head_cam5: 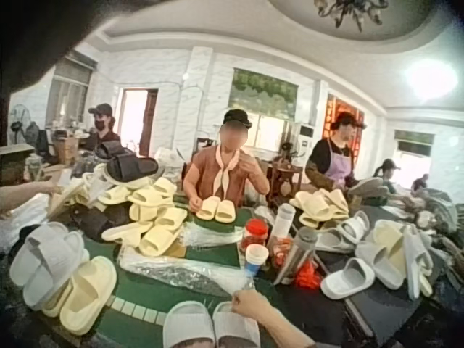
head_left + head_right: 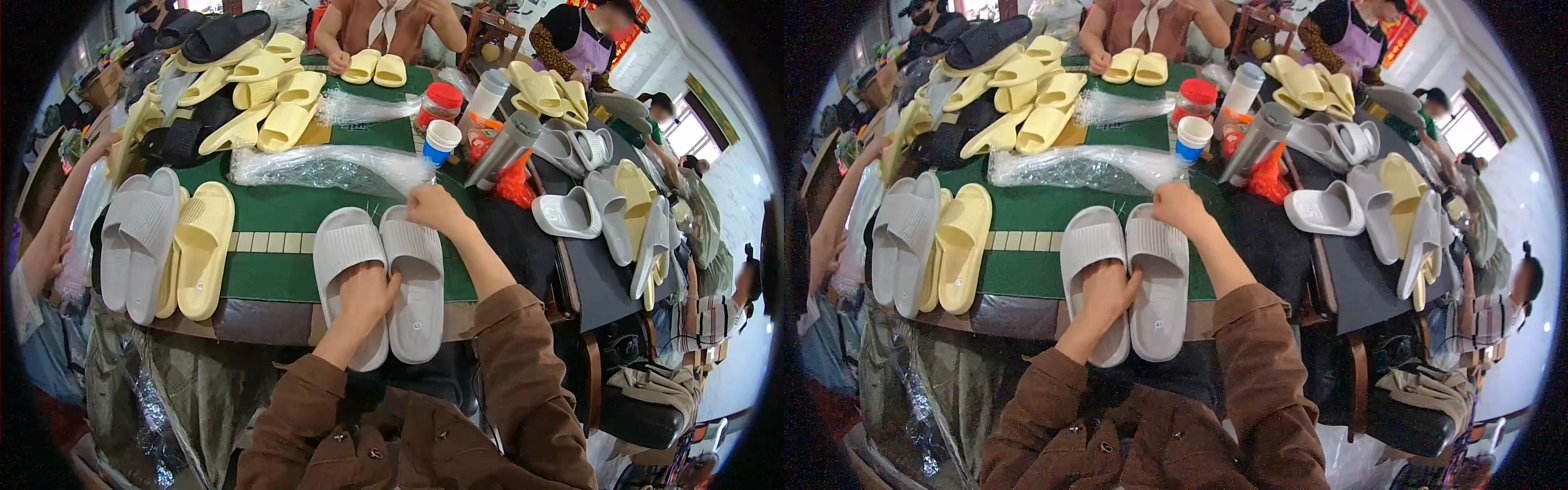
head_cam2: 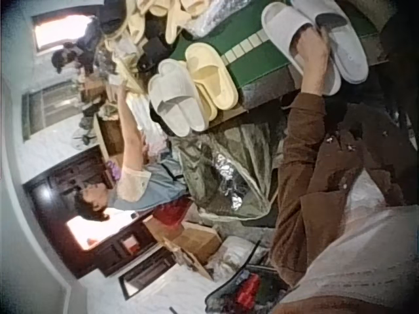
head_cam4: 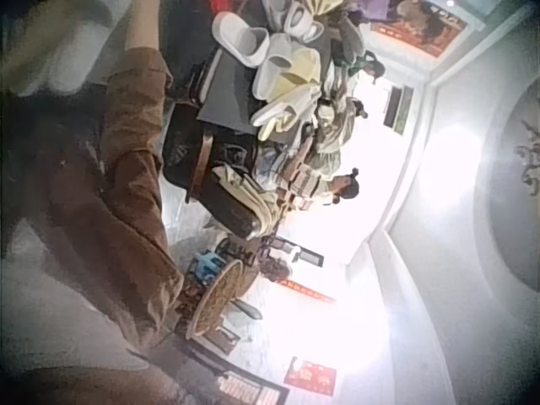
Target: The person assembles pairs of plastic slippers by hand at a workbench. They pick up individual slipper halves, align them, and press them together to form a complete pair. The person handles multiple pairs of slippers in various colors, including black, yellow, and white, placing the finished pairs on the table.
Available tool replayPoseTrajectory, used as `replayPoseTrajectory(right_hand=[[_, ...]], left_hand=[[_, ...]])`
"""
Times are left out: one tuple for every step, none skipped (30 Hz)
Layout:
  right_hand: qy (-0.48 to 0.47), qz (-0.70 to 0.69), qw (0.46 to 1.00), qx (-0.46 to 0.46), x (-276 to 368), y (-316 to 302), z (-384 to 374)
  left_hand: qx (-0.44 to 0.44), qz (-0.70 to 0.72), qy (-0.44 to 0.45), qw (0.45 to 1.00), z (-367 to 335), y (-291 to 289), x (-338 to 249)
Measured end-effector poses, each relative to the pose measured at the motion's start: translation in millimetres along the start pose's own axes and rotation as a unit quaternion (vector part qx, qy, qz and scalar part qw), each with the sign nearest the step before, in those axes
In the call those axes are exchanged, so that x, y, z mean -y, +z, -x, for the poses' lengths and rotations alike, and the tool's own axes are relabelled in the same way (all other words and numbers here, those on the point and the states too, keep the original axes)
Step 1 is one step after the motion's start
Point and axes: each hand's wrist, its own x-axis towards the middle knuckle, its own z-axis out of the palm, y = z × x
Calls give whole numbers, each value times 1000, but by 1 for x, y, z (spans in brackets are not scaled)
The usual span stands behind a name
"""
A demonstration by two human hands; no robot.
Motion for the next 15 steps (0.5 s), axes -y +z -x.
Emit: replayPoseTrajectory(right_hand=[[20,24,999,-9,0,-4,1],[36,47,998,-16,6,-11,2],[53,69,996,-24,12,-17,3],[64,130,989,-12,17,-20,3],[61,157,986,-1,21,-24,4],[59,182,981,10,25,-27,6],[58,209,976,20,27,-28,7],[60,234,970,26,27,-25,7],[53,237,969,36,23,-21,6],[47,241,968,46,19,-18,5],[40,245,967,56,15,-16,3],[66,222,968,101,10,-17,-1],[91,198,964,149,9,-20,-6],[116,174,958,196,9,-22,-9],[124,165,959,193,9,-22,-8]], left_hand=[[4,3,-1,1000,0,1,1],[6,5,-5,1000,1,-2,0],[36,11,-26,999,1,-4,0],[67,16,-45,997,0,-11,-4],[98,21,-65,993,0,-16,-6],[101,18,-68,992,0,-16,-6],[105,16,-68,992,-1,-17,-7],[109,13,-68,992,-2,-17,-7],[79,7,-45,996,-1,-14,-5],[49,2,-22,999,-1,-10,-4],[18,-4,1,1000,-1,-8,-3],[26,-2,-7,1000,-1,-5,-2],[34,0,-17,999,-1,-6,-3],[42,2,-27,999,-1,-6,-4],[66,6,-34,997,-1,-9,-4]])
